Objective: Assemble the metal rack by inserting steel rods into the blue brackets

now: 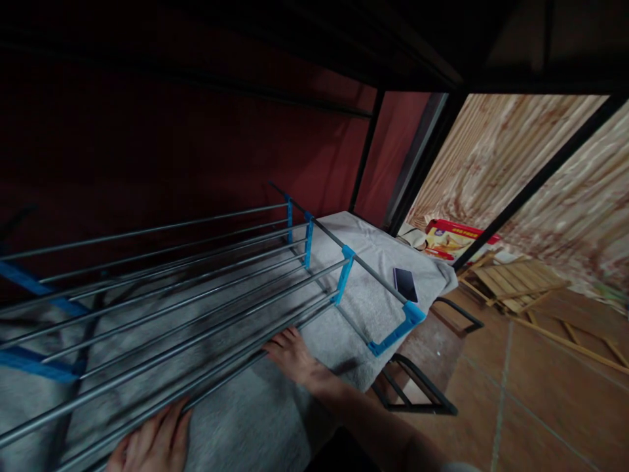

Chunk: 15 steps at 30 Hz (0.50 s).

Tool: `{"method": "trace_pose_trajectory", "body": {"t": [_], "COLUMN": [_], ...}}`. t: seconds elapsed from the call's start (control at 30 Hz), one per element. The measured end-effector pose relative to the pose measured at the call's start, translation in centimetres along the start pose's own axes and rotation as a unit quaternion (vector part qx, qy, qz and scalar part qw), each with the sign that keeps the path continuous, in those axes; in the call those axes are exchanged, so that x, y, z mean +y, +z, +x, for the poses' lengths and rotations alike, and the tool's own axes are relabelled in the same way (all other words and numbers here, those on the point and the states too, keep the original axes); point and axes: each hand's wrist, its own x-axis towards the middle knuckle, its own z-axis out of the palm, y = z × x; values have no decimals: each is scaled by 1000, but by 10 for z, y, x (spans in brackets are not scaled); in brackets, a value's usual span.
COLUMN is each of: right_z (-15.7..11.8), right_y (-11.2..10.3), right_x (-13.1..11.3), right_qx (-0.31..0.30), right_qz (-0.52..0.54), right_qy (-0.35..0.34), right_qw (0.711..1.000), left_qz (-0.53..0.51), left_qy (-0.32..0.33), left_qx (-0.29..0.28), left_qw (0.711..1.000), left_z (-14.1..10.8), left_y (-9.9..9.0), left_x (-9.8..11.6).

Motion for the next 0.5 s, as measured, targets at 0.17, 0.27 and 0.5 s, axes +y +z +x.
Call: {"method": "trace_pose_trajectory", "body": {"t": [0.17, 0.27, 0.5], "right_z": [-7, -13, -17], "right_y": [11, 19, 28], "right_x": [9, 16, 24], "right_qx": [2, -8, -9], "right_qz": [-20, -8, -20], "right_qy": [-46, -45, -60], "right_qw": [999, 999, 998], "left_qz": [89, 89, -6], "left_qy": [-75, -161, -313], "left_qx": [146, 201, 236], "left_qw": [982, 962, 920], "left_z": [-19, -28, -23], "left_y": [-14, -29, -56], "left_x": [-1, -14, -37]}}
